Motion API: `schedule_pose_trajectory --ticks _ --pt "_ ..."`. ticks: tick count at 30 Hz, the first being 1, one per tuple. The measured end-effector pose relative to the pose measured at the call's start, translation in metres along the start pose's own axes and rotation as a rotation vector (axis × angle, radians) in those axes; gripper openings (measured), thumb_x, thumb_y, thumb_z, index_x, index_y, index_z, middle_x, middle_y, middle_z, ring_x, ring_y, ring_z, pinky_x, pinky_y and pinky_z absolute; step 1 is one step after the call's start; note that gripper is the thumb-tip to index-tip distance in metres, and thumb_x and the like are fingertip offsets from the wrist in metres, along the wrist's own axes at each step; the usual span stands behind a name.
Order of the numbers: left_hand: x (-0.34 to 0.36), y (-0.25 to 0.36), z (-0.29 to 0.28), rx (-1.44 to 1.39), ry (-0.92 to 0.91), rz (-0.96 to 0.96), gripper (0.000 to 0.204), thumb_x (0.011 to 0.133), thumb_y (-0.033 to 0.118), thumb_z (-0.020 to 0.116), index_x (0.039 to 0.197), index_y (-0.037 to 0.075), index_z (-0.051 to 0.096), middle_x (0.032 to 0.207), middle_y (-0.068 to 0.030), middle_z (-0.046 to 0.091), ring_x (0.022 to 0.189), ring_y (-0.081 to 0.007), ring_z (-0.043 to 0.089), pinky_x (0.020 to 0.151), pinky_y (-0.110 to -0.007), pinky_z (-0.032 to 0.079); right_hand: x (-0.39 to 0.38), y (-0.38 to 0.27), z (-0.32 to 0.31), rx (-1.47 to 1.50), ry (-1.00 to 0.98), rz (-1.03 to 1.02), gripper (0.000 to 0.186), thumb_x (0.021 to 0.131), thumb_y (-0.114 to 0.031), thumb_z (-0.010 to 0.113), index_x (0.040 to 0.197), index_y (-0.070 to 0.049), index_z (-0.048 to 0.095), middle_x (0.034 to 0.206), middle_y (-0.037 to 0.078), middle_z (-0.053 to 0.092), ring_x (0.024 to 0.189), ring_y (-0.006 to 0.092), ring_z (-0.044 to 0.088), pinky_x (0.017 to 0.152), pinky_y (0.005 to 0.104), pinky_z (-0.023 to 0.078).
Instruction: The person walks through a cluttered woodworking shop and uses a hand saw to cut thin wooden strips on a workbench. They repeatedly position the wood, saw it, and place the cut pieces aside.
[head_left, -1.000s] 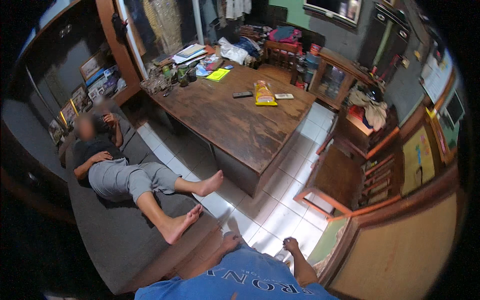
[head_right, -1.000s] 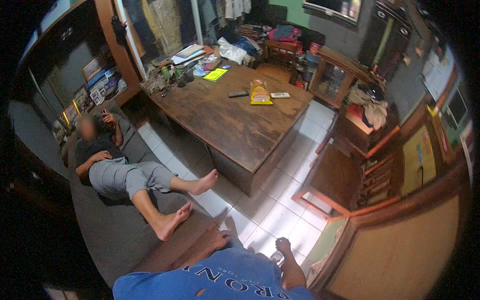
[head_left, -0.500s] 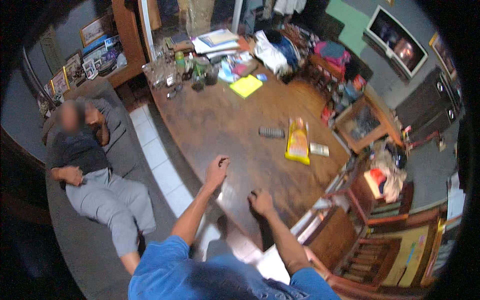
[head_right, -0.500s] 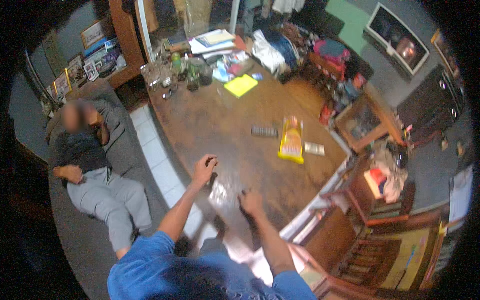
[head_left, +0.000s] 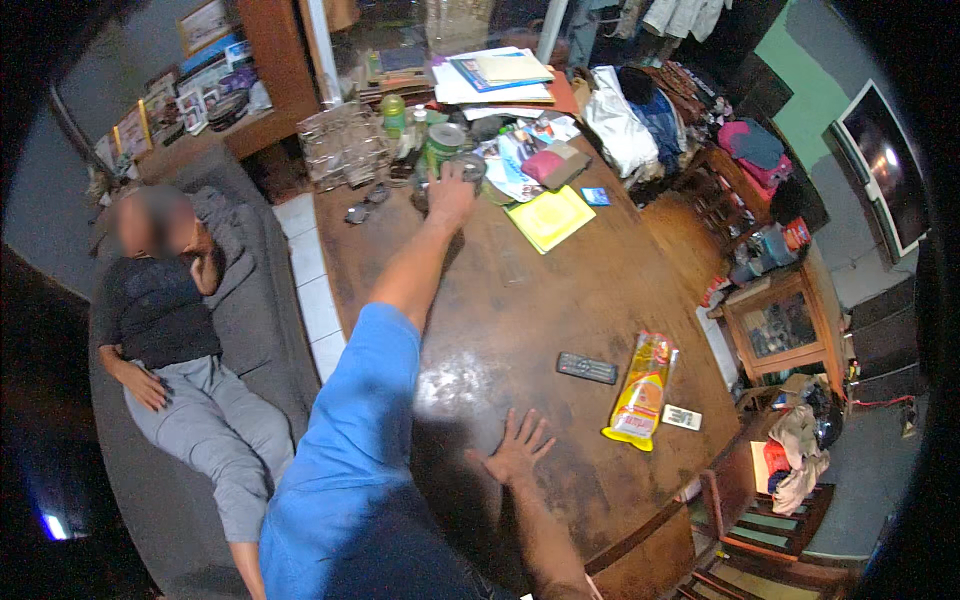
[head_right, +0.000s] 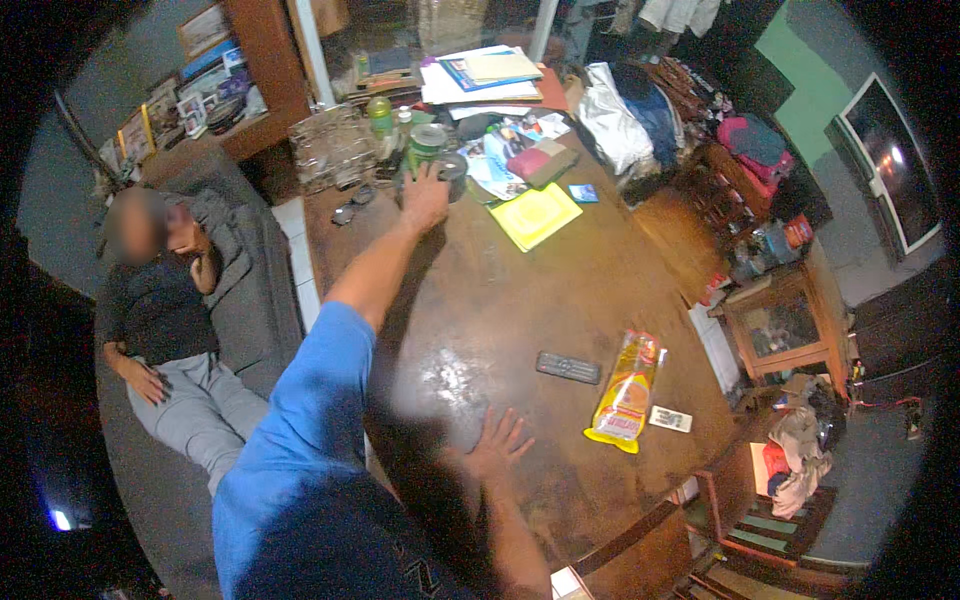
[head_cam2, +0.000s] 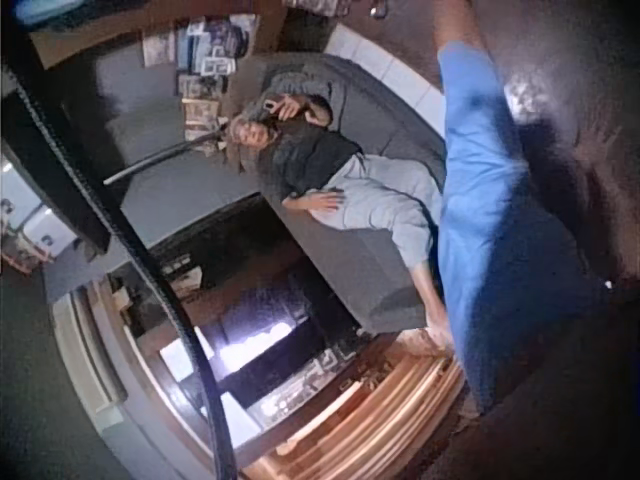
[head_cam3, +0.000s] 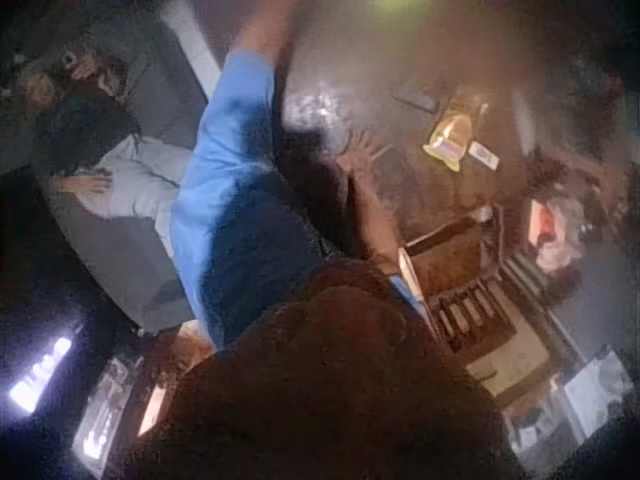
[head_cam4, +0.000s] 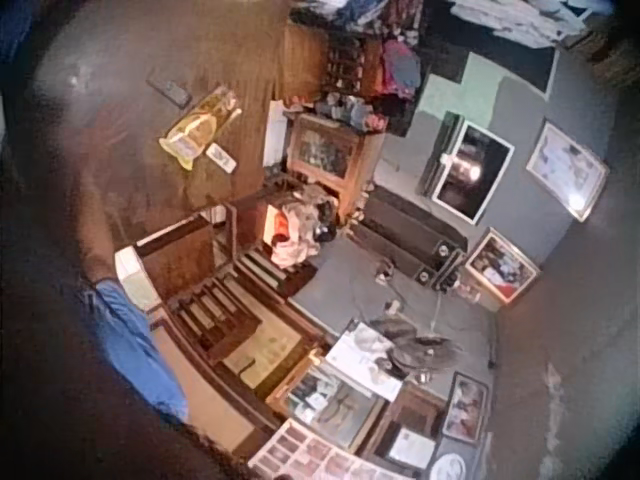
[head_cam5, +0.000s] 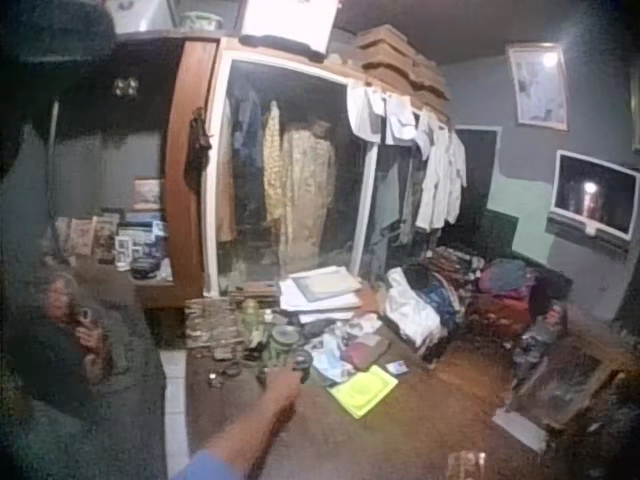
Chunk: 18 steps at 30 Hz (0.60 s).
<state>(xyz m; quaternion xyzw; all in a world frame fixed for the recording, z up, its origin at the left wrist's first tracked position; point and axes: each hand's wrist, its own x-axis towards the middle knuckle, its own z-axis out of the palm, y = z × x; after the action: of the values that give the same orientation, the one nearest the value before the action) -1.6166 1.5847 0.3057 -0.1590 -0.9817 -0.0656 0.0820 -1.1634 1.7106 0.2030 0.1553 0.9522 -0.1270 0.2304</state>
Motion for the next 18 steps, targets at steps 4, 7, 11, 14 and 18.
schedule_pose_trajectory --ticks 4,7,11,14,18 --pt "0.025 0.011 0.014 0.134 -0.156 -0.118 0.037 0.089 0.025 0.057 0.121 0.013 0.071 0.156 -0.0112 0.037 0.145 -0.0391 0.029 0.115 -0.066 0.014 0.0 0.007 0.016 -0.027 0.115 -0.043 0.131 0.064 -0.088 0.06 0.16 -0.015 0.008 0.163 0.026 -0.002 0.149 0.0487 -0.005 0.108 0.075 -0.007" --pt "0.03 0.009 0.019 0.152 -0.113 -0.141 0.038 0.09 0.022 0.056 0.123 0.009 0.069 0.154 -0.011 0.04 0.144 -0.0398 0.03 0.115 -0.067 0.012 0.004 0.011 0.02 -0.057 0.142 -0.053 0.127 0.066 -0.087 0.058 0.16 -0.016 0.008 0.162 0.027 0.0 0.148 0.0492 -0.004 0.107 0.0757 -0.007" --pt "0.021 0.005 0.005 0.135 -0.08 -0.087 0.035 0.085 0.021 0.062 0.115 0.006 0.071 0.142 -0.0126 0.052 0.143 -0.0379 0.033 0.113 -0.069 0.014 0.006 0.012 0.015 -0.052 0.028 -0.044 0.128 0.067 -0.088 0.057 0.16 -0.015 0.007 0.163 0.026 -0.004 0.149 0.0487 -0.008 0.107 0.0761 -0.008" --pt "0.004 0.015 -0.019 0.067 0.217 -0.012 0.04 0.084 0.022 0.062 0.12 0.006 0.066 0.135 -0.01 0.056 0.139 -0.0333 0.039 0.11 -0.067 0.019 0.006 0.011 0.003 -0.014 -0.064 -0.03 0.13 0.066 -0.088 0.057 0.16 -0.014 0.005 0.163 0.025 -0.01 0.149 0.048 -0.011 0.107 0.076 -0.009" --pt "-0.073 0.061 -0.056 0.173 0.51 0.191 0.032 0.082 0.015 0.058 0.112 0.006 0.064 0.12 -0.012 0.061 0.115 -0.0265 0.056 0.101 -0.057 0.034 0.001 0.008 -0.017 0.059 -0.115 -0.018 0.133 0.066 -0.088 0.058 0.16 -0.013 0.002 0.163 0.024 -0.011 0.148 0.0474 -0.015 0.106 0.0758 -0.01"
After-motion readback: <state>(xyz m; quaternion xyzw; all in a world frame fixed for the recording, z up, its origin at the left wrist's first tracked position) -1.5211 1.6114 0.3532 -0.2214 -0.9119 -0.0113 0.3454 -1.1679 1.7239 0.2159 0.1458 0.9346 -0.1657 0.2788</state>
